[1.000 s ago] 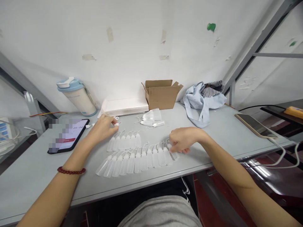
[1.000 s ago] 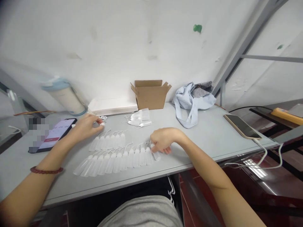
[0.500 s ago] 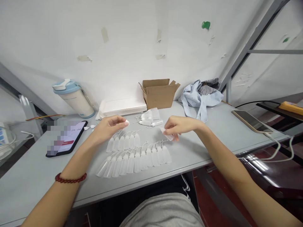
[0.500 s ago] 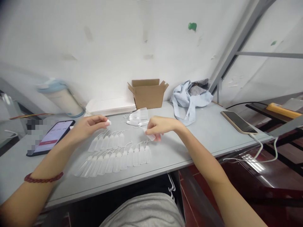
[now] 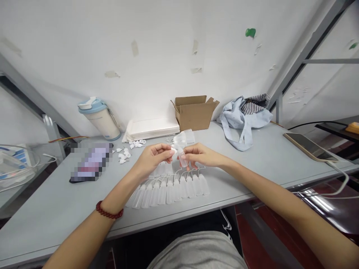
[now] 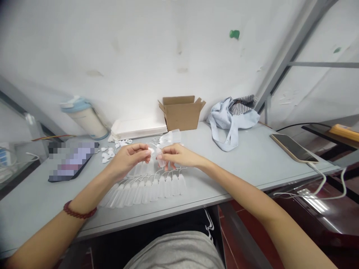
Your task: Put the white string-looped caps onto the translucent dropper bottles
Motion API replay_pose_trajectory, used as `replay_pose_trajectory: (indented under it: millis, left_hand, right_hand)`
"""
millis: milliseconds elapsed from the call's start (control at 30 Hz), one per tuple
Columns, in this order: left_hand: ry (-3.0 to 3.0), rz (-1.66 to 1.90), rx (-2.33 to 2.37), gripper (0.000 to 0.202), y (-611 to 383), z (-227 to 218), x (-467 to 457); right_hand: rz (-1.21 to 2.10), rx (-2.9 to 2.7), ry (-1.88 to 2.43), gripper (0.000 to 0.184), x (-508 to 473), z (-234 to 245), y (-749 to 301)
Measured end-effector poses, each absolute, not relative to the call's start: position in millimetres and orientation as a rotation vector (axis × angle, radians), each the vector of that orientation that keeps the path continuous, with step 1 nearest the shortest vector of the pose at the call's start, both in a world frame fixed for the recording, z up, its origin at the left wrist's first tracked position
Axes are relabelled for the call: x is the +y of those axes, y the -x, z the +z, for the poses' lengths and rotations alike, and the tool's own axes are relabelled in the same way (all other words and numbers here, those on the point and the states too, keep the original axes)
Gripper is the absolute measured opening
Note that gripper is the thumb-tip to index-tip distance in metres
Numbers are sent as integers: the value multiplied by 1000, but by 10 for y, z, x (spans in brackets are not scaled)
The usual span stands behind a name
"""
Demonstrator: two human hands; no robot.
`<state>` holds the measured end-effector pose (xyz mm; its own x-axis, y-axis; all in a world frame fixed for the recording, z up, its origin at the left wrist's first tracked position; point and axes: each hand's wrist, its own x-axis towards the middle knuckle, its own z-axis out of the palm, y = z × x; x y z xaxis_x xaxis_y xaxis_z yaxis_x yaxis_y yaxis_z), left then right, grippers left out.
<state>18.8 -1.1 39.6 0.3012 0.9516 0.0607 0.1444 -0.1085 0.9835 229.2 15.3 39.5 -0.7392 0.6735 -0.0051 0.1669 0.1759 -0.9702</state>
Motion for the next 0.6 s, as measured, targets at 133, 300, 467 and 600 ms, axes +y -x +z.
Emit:
replay_pose_trajectory:
  millis: [133, 300, 467, 600]
  left_hand:
    - [-1484, 947, 1002, 23, -194, 383, -10]
    - [-1603, 897, 1000, 18, -190, 428, -32]
    - [-1704, 907, 1168, 18, -154, 474, -32]
    - [-1730, 852, 1190, 20, -136, 475, -41]
  right_hand:
    - [1639, -2054, 751, 26, 122, 355, -2243]
    - [1600, -2077, 820, 28, 113, 324, -2235]
    - [1420, -2075, 904, 30, 129, 281, -2220]
    - [1071, -2122, 928, 25, 156, 239, -2208]
